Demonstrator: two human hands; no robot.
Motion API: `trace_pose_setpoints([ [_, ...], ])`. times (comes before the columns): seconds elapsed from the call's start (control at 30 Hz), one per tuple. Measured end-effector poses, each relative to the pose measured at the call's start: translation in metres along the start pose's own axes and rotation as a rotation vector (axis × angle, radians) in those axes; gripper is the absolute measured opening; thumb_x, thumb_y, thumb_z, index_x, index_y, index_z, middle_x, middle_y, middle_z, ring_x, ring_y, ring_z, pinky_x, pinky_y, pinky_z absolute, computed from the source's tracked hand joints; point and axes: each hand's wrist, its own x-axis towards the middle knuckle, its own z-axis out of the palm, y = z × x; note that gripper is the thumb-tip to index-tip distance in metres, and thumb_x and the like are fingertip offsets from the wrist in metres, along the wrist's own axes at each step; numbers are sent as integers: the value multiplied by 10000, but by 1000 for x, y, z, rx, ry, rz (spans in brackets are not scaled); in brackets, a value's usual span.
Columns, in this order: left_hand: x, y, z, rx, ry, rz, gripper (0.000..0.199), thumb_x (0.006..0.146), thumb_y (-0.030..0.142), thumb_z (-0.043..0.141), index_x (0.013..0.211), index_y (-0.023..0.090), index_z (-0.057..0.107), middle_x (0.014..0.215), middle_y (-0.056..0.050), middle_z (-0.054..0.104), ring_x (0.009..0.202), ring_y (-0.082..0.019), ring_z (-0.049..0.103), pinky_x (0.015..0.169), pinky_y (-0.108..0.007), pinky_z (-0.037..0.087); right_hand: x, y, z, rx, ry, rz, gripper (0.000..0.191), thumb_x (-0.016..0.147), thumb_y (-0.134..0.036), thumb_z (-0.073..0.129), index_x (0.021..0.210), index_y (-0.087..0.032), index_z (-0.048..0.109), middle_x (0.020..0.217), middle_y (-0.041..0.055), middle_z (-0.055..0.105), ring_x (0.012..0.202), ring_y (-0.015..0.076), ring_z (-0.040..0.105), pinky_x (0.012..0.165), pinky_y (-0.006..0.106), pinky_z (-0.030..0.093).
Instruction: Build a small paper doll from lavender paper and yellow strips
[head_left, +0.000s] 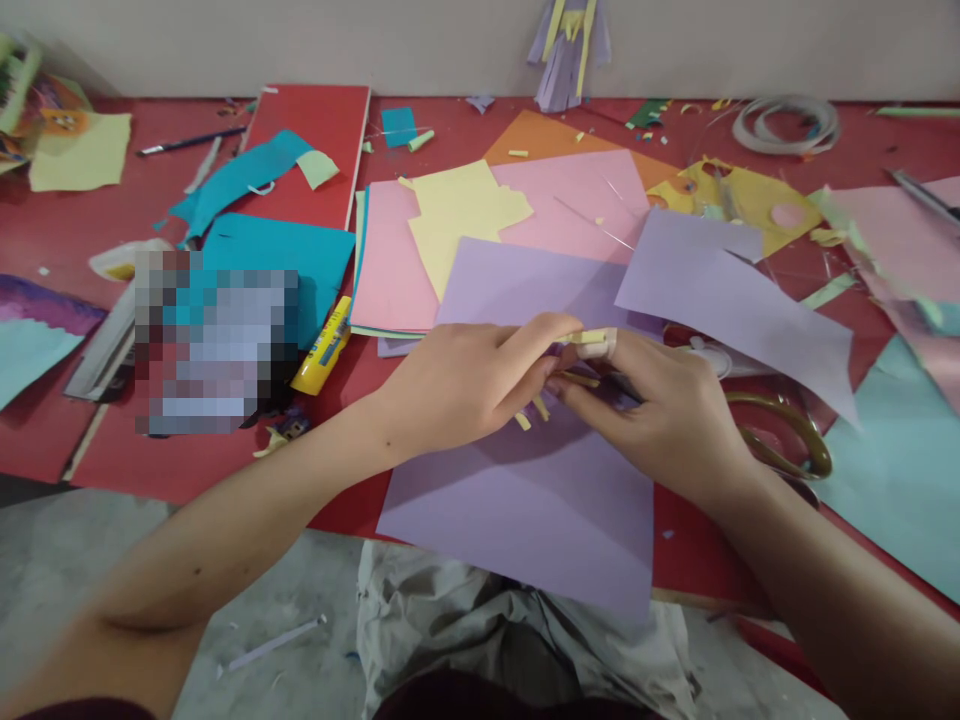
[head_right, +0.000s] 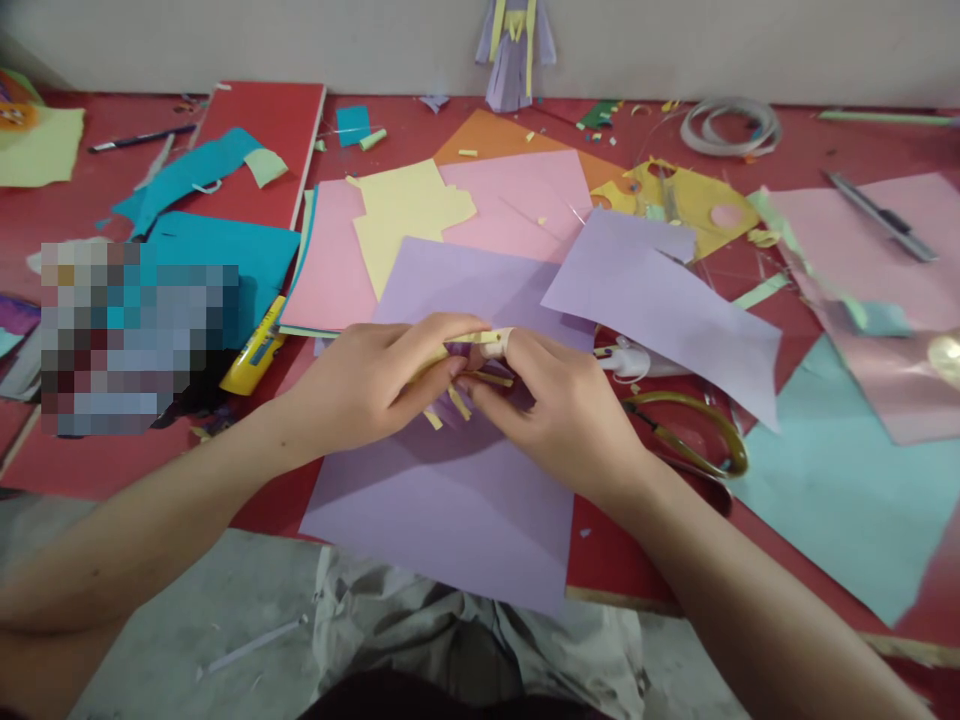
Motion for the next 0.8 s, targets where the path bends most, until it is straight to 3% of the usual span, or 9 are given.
trace_pose_setpoints([
  [0.1, 0, 1, -1, 130, -22, 6, 319, 1007, 238, 424, 1310, 178, 506, 866, -17, 766, 726, -164, 718, 577, -236, 470, 0, 2, 0, -30, -12, -3, 42, 879, -204, 620, 908, -229, 605, 768, 4, 680, 672, 168, 645, 614, 288, 482],
  [0.27, 1, 2, -2, 167, -46, 5, 320, 1009, 243, 413, 1310, 181, 502, 861, -22, 766, 727, -164, 717, 571, -228, 457, 0, 4, 1, -47, -33, 20, 41, 869, -210, 620, 905, -229, 615, 780, 9, 693, 683, 180, 655, 614, 296, 480],
  [0.8, 0, 0, 0, -10, -23, -7, 333, 994, 186, 425, 1317, 170, 503, 880, -8, 772, 701, -134, 710, 579, -217, 465, 1, 1, 1, 4, -6, -5, 44, 881, -197, 613, 909, -231, 614, 784, 5, 693, 666, 167, 654, 607, 285, 493],
])
